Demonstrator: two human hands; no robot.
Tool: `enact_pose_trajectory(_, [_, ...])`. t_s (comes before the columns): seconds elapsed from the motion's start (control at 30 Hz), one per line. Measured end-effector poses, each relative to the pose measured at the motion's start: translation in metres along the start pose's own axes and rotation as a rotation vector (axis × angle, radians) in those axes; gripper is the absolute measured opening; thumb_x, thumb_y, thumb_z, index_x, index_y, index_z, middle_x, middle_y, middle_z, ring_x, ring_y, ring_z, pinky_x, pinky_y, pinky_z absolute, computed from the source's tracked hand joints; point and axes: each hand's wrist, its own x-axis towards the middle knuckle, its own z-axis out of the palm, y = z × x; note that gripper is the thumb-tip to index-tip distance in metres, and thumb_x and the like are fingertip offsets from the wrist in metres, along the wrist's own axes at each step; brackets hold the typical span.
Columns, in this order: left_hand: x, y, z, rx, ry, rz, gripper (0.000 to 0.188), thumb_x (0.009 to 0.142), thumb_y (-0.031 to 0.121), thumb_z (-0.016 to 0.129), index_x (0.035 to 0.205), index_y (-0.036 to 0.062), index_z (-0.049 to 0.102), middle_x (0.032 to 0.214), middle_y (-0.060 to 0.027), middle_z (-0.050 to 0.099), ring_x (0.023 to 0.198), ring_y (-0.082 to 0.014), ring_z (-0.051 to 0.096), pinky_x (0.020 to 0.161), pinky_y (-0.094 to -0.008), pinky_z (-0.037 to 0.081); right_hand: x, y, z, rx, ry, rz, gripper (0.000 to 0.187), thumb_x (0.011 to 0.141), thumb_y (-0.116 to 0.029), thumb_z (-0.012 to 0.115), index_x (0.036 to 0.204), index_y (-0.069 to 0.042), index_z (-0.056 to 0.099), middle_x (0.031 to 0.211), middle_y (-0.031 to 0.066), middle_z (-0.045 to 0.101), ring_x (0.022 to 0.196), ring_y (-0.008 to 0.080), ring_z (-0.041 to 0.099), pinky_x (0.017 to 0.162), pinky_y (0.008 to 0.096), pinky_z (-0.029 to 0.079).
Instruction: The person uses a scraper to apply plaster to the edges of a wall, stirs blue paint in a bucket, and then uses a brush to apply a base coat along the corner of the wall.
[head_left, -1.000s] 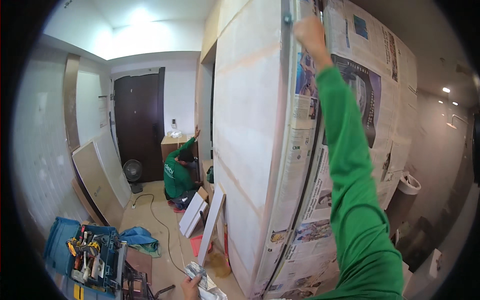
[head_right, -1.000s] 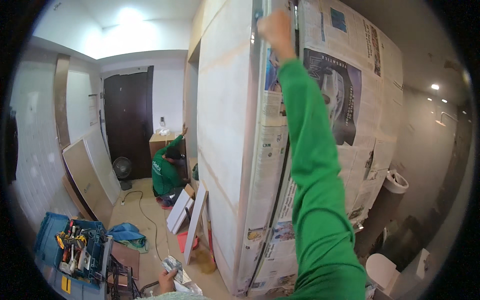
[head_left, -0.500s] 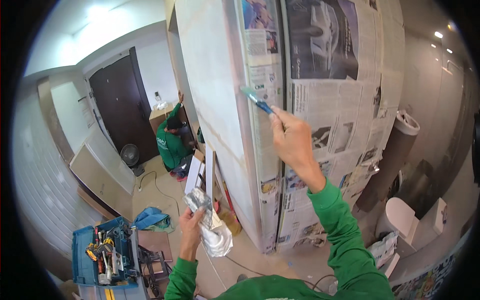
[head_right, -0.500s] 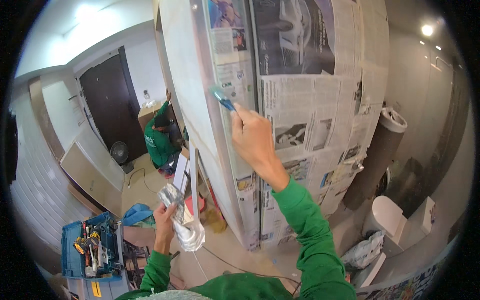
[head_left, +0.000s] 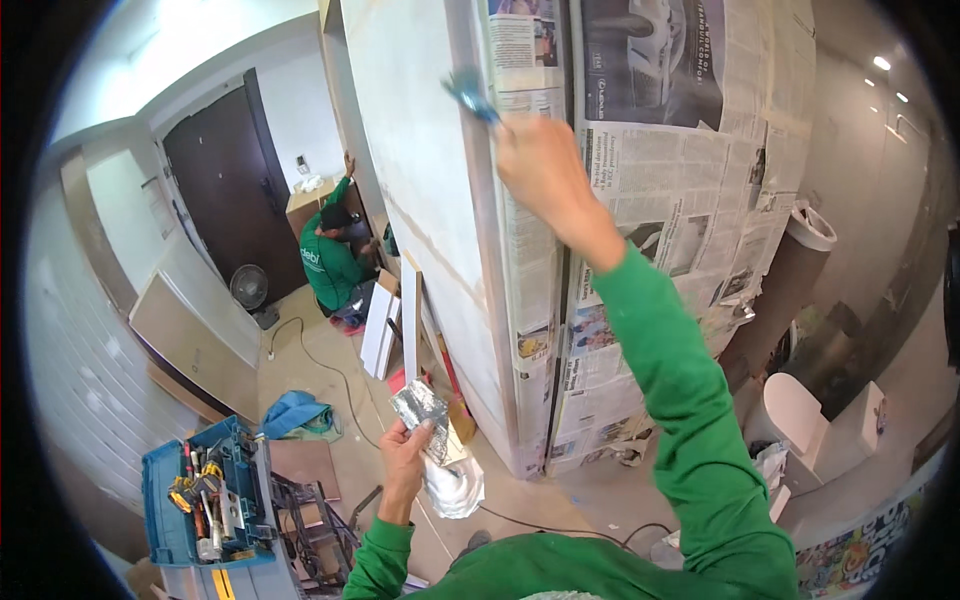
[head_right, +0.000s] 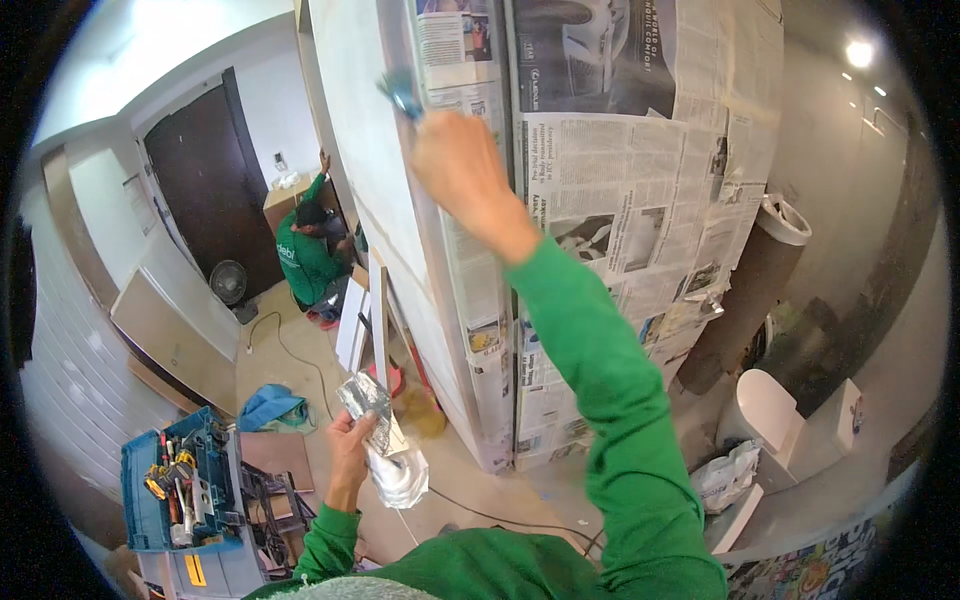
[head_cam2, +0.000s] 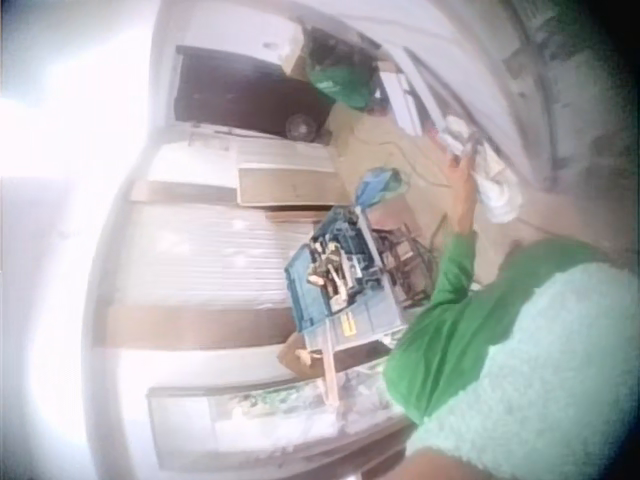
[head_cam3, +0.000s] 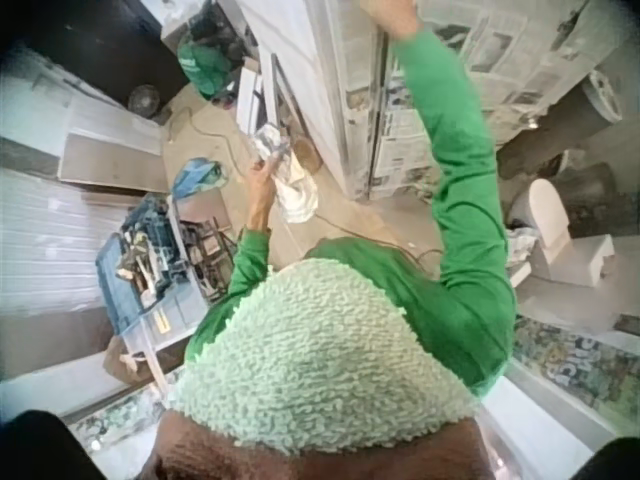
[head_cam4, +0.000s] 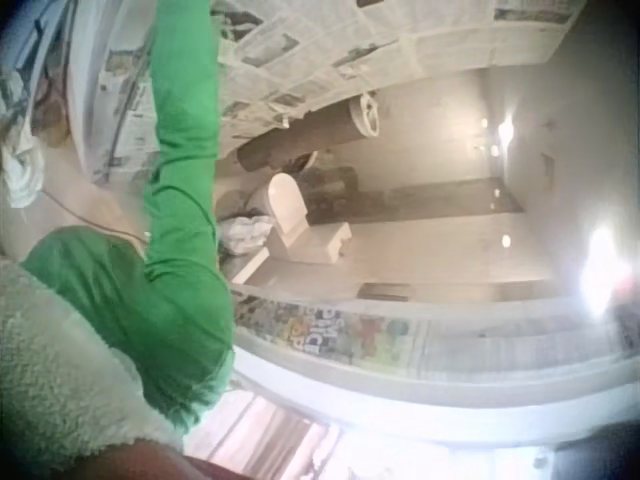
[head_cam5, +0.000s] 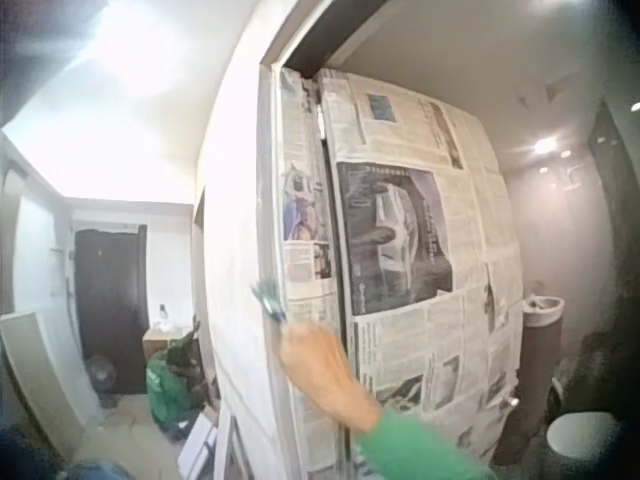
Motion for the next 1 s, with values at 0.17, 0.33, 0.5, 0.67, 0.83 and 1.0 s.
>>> enact_pose_trajectory(0.17, [0.004,0.002,-0.029,-0.002,0.022,-0.052,0.022,0.088,0.002,0.065,0.109,-0.0033,0.064,0.095,-0.0066,0.07,0.077,-0.0096,0.065,0.07,-0.0242,0.052,-0.003,0.006,-0.048,-0.235,-0.577,0.123,0.026,0.086,-0.02,0.058,0.076,0.002,0.068,0.063,0.0191,0.062,0.059,0.0313,0.062,0.062,0.0431,0.05])
enact_pose_trajectory(0.33, [0.024,0.014,-0.036,-0.042,-0.035,0.006,0.023,0.088,0.0,0.064,0.111,-0.0039,0.063,0.096,-0.0086,0.07,0.079,-0.0125,0.066,0.072,-0.0263,0.054,0.173,0.01,-0.078,-0.783,-0.185,-0.437,0.024,0.075,-0.025,0.06,0.063,-0.005,0.066,0.063,0.0133,0.065,0.061,0.0264,0.065,0.058,0.0397,0.051])
enact_pose_trajectory(0.5, [0.042,0.019,-0.019,-0.083,-0.135,-0.006,0.022,0.089,0.0,0.063,0.111,-0.0042,0.063,0.096,-0.0084,0.071,0.078,-0.0128,0.067,0.071,-0.0271,0.055,0.249,-0.001,-0.1,-1.23,0.003,-0.683,0.013,0.067,-0.017,0.063,0.054,-0.013,0.065,0.058,0.0089,0.063,0.055,0.0267,0.063,0.048,0.0371,0.048])
enact_pose_trajectory(0.67, [0.043,0.014,-0.052,-0.02,-0.115,-0.039,0.021,0.089,0.001,0.063,0.11,-0.0034,0.064,0.096,-0.0076,0.07,0.077,-0.0114,0.066,0.071,-0.026,0.054,0.131,-0.014,-0.05,-0.195,0.164,-0.034,0.036,0.085,-0.033,0.055,0.068,-0.002,0.064,0.059,0.0131,0.06,0.057,0.0226,0.06,0.058,0.039,0.048])
enact_pose_trajectory(0.83, [0.059,0.009,-0.064,-0.012,-0.158,-0.097,0.021,0.089,0.002,0.064,0.109,-0.0028,0.064,0.095,-0.0065,0.07,0.077,-0.0107,0.066,0.07,-0.026,0.053,0.015,-0.012,-0.025,-0.233,-0.074,0.156,0.03,0.084,-0.025,0.052,0.073,0.0,0.065,0.068,0.0233,0.06,0.064,0.0358,0.06,0.064,0.0432,0.049])
enact_pose_trajectory(1.0, [0.076,0.01,-0.078,0.01,-0.202,-0.13,0.02,0.089,0.003,0.064,0.109,-0.0027,0.064,0.097,-0.0068,0.07,0.079,-0.0109,0.066,0.073,-0.0265,0.053,0.06,-0.026,-0.063,-0.402,-0.273,0.139,0.035,0.086,-0.027,0.054,0.064,-0.001,0.06,0.059,0.0135,0.061,0.049,0.0188,0.054,0.053,0.0354,0.044])
